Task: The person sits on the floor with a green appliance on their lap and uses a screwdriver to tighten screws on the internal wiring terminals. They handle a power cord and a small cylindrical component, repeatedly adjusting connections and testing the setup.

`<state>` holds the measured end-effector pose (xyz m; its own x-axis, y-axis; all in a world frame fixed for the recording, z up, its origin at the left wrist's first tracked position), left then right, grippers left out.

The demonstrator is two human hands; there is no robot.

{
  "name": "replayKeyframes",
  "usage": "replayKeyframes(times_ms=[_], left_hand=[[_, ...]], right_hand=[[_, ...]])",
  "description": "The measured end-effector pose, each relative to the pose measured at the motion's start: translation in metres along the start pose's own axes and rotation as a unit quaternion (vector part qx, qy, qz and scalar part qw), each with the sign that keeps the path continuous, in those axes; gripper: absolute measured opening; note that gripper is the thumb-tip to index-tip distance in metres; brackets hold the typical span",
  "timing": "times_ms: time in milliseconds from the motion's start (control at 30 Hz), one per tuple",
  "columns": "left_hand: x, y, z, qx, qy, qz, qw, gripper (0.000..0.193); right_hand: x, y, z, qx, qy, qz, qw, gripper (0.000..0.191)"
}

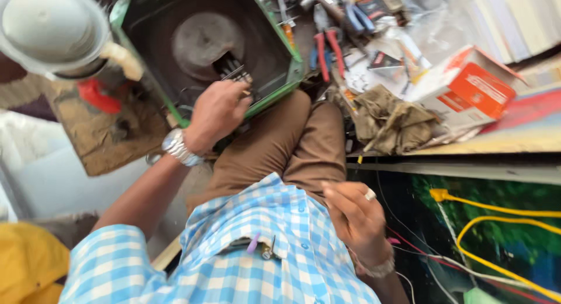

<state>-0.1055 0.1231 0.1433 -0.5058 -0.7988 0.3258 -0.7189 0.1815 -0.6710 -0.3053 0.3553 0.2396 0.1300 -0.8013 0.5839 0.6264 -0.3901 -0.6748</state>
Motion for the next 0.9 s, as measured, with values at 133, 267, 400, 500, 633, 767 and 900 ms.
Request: replayKeyframes(times_ms=[133,267,400,500,633,767,900], left_hand=[[-0.044,-0.027,0.025,0.135,-0.015,0.032,0.990,0.028],[-0.065,-0.006,0.035,0.096,0.000,0.042,0.994,0.027],[-0.067,0.012,0.047,0.105,0.024,0.055,0.993,0.018],[-0.062,0.011,0.051,0.068,0.036,0.060,0.995,0.017],[-0.052,-0.002,0.049,0.014,0.023,0.048,0.998,0.018],[-0.041,-0.012,0.047,-0.025,-0.037,0.057,0.997,0.019],[-0.031,-0.021,0.041,-0.047,-0.060,0.045,0.996,0.022]], right_hand=[[0.012,0.079,-0.039,0.105,0.116,0.062,0.986,0.025],[-0.003,0.157,-0.072,0.260,0.244,0.146,0.923,0.023],[-0.033,0.206,-0.100,0.345,0.394,0.218,0.824,0.028],[-0.039,0.216,-0.112,0.340,0.413,0.205,0.819,0.027],[-0.032,0.221,-0.117,0.347,0.399,0.193,0.826,0.027],[-0.010,0.215,-0.114,0.305,0.357,0.186,0.863,0.025],[0.020,0.202,-0.100,0.212,0.263,0.150,0.929,0.034]])
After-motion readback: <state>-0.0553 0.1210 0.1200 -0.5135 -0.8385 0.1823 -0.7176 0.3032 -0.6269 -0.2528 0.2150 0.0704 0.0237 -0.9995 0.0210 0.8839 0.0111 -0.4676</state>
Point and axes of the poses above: each hand's wrist, its own x-axis towards the middle knuckle, its own y-axis out of the palm, z = x × y, the point moved 7 cm from there along x, towards the middle knuckle, and after that the axes turned 10 degrees about -x, right-handed, at the moved point
